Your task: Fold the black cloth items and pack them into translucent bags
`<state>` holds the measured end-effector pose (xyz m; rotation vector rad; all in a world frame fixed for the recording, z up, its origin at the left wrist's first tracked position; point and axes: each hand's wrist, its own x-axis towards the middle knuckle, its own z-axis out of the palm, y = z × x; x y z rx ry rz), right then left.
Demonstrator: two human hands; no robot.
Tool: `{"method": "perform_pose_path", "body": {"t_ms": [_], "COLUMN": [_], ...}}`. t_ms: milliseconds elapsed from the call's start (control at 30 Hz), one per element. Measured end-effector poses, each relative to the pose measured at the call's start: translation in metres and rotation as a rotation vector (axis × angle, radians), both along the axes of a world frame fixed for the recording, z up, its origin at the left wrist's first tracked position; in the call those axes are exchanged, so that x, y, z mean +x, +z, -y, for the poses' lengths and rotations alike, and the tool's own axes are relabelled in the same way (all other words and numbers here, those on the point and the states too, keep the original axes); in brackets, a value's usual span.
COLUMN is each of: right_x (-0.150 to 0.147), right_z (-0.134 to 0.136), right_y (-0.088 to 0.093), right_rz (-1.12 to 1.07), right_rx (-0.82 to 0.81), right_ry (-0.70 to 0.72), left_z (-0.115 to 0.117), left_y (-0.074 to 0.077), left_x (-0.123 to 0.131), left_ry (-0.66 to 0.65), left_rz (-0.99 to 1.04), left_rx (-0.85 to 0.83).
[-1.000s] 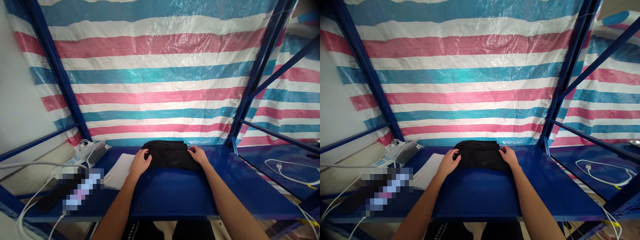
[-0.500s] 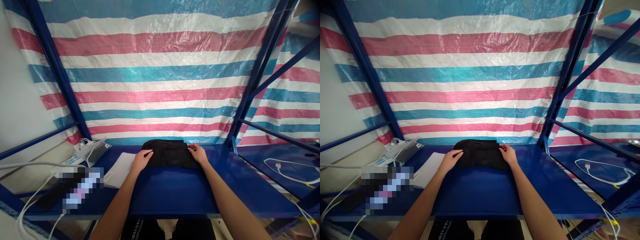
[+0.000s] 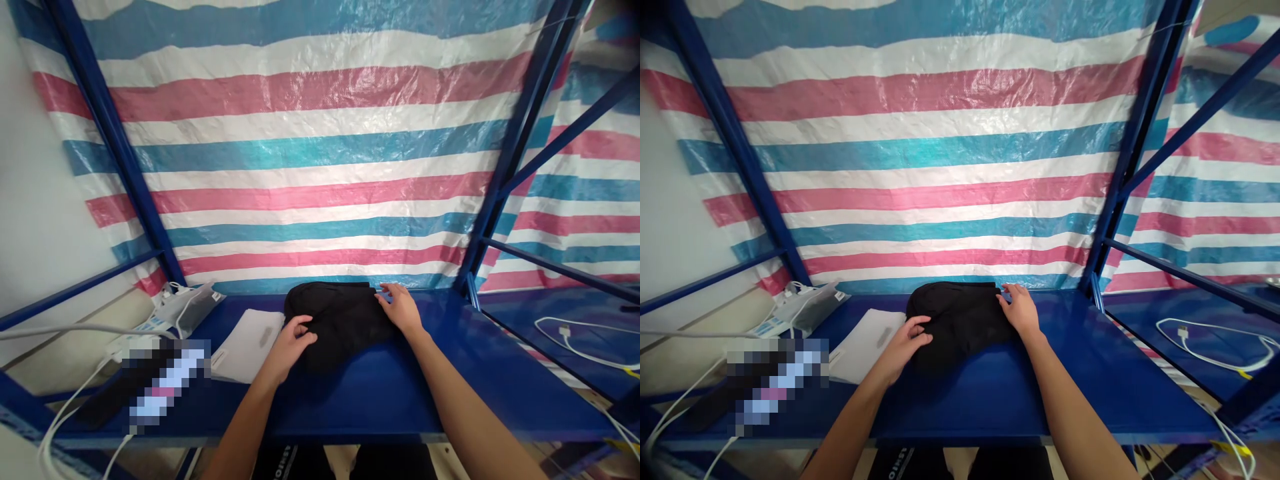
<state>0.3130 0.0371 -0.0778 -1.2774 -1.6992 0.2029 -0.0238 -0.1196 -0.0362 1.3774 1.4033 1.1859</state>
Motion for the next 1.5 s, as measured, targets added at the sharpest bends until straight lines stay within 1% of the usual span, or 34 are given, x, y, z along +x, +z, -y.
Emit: {"method": "perform_pose_path", "body": {"t_ms": [67,133,167,233,300,367,433,467,500,567,633,667,733,833,900,967,1000,1067,1133,1167,1200,1233,1267,1300,1333,1367,1433,1500], "right_x": [-0.01,-0.023,-0.03,-0.042,-0.05,-0.055,-0.056,-0.056,-0.056,-0.056,-0.055,-0.055,-0.055,-0.056,-0.057,-0.06,-0.06,-0.061,-0.059,-0.056,-0.052,-0.047,-0.04,-0.034,-0.027,-0.019,-0.007,0.002], "right_z": [0.011,0.024,0.03,0.04,0.046,0.049,0.05,0.051,0.051,0.052,0.053,0.053,0.054,0.057,0.06,0.061,0.062,0.059,0.054,0.05,0.046,0.042,0.039,0.035,0.032,0.03,0.026,0.025], "right_y": [0.005,0.009,0.01,0.01,0.009,0.008,0.008,0.009,0.01,0.012,0.013,0.013,0.013,0.013,0.013,0.015,0.015,0.017,0.019,0.02,0.021,0.022,0.022,0.023,0.023,0.024,0.024,0.023], "right_rz": [0.058,0.114,0.146,0.234,0.325,0.379,0.396,0.4,0.404,0.415,0.428,0.432,0.429,0.397,0.37,0.325,0.287,0.167,-0.024,-0.116,-0.201,-0.292,-0.381,-0.463,-0.537,-0.603,-0.67,-0.627], "right_rx": [0.016,-0.018,-0.044,-0.088,-0.111,-0.121,-0.133,-0.141,-0.148,-0.152,-0.148,-0.145,-0.138,-0.119,-0.115,-0.129,-0.146,-0.192,-0.243,-0.26,-0.271,-0.278,-0.283,-0.286,-0.287,-0.288,-0.296,-0.342], "right_ry": [0.081,0.2,0.255,0.329,0.347,0.332,0.313,0.308,0.305,0.301,0.303,0.306,0.319,0.364,0.406,0.446,0.47,0.529,0.556,0.547,0.517,0.468,0.407,0.345,0.285,0.23,0.167,0.153], "left_z": [0.034,0.069,0.084,0.11,0.125,0.131,0.131,0.13,0.129,0.128,0.127,0.125,0.119,0.105,0.096,0.087,0.082,0.072,0.057,0.047,0.035,0.021,0.007,-0.009,-0.024,-0.039,-0.065,-0.081], "left_y": [-0.01,-0.021,-0.024,-0.028,-0.026,-0.022,-0.017,-0.015,-0.013,-0.009,-0.007,-0.007,-0.009,-0.014,-0.015,-0.01,-0.005,0.011,0.032,0.044,0.053,0.061,0.066,0.067,0.065,0.059,0.043,0.025], "left_x": [0.012,0.022,0.025,0.028,0.026,0.019,0.011,0.006,0.003,0.0,0.003,0.006,0.01,0.012,0.013,0.018,0.022,0.036,0.054,0.063,0.072,0.08,0.088,0.095,0.101,0.106,0.114,0.12], "left_ry": [0.005,-0.064,-0.105,-0.147,-0.153,-0.134,-0.117,-0.138,-0.19,-0.378,-0.591,-0.663,-0.728,-0.767,-0.831,-0.861,-0.847,-0.756,-0.642,-0.606,-0.597,-0.576,-0.546,-0.506,-0.463,-0.417,-0.338,-0.291], "left_rz": [0.098,0.135,0.118,0.0,-0.193,-0.385,-0.553,-0.632,-0.705,-0.83,-0.936,-0.986,-1.066,-1.09,-1.041,-0.921,-0.837,-0.656,-0.515,-0.463,-0.427,-0.394,-0.372,-0.363,-0.361,-0.368,-0.452,-0.562], "left_rx": [-0.041,-0.073,-0.082,-0.065,-0.016,0.071,0.212,0.298,0.383,0.51,0.549,0.548,0.545,0.59,0.646,0.716,0.738,0.737,0.654,0.59,0.508,0.443,0.406,0.385,0.362,0.335,0.297,0.298]}}
